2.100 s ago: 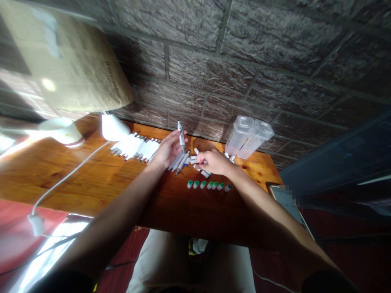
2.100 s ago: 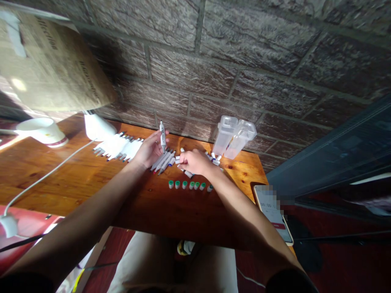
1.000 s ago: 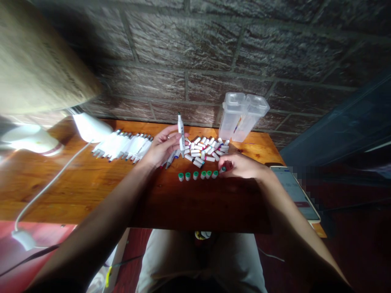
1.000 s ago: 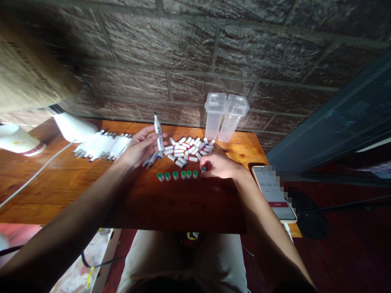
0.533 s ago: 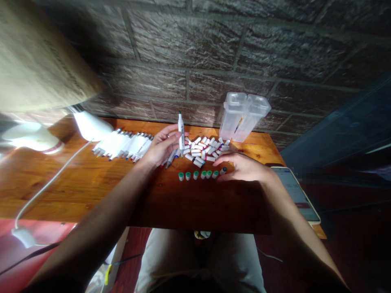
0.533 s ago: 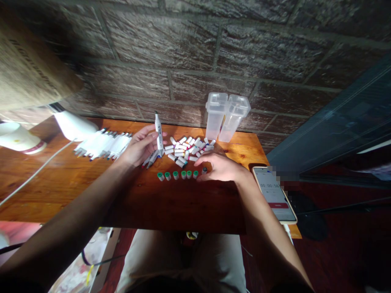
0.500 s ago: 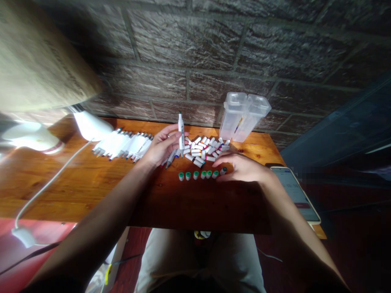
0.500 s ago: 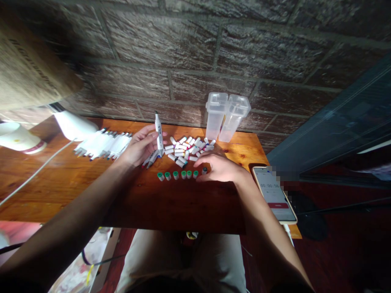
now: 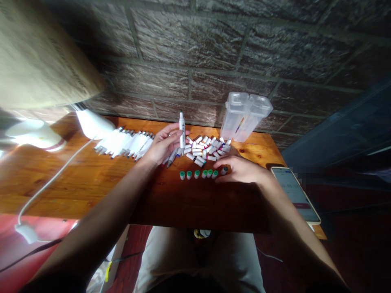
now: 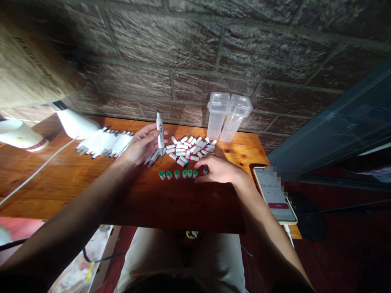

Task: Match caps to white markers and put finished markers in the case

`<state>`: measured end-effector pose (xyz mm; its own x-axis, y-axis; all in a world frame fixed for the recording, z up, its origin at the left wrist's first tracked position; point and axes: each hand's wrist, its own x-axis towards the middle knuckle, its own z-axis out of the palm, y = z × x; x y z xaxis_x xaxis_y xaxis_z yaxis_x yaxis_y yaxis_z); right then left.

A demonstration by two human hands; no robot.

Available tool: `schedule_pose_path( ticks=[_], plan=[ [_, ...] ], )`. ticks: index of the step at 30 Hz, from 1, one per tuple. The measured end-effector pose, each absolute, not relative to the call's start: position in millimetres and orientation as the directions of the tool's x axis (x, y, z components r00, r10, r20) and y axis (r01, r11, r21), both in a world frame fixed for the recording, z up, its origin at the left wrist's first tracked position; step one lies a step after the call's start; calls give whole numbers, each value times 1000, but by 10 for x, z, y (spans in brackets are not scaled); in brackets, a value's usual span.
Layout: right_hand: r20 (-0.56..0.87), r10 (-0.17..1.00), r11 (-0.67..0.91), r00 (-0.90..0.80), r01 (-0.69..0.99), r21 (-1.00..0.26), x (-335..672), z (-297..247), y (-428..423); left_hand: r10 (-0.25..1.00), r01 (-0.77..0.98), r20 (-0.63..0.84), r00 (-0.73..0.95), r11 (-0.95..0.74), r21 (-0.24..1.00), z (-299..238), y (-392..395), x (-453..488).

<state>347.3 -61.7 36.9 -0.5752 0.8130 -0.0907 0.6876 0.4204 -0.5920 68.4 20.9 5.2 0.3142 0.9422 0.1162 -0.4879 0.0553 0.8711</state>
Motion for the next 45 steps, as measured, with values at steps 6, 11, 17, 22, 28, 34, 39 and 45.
schedule_pose_path(
  ticks=[6,11,17,22,28,34,39,45],
  plan=[
    [-58,793,487,-606,688,-537,3415,351,-604,936,-492,141,323,39,869,59,221,684],
    [-40,774,516,-632,665,-540,3408,380,-612,937,-487,134,323,43,872,59,229,683],
    [-55,777,474,-627,641,-604,3470,486,-648,935,-501,142,325,43,864,59,230,681],
    [70,797,495,-600,582,-645,3515,529,-666,933,-496,147,328,38,867,60,230,684],
    [90,784,534,-614,594,-602,3463,519,-662,934,-497,152,325,32,867,61,233,682],
    [23,765,562,-644,650,-512,3424,444,-636,934,-492,146,327,36,870,65,228,684],
    [18,752,574,-659,642,-508,3402,377,-619,934,-497,148,325,35,867,69,221,696],
    [22,767,552,-642,642,-532,3423,404,-641,933,-502,148,329,40,864,73,225,686]
  ],
)
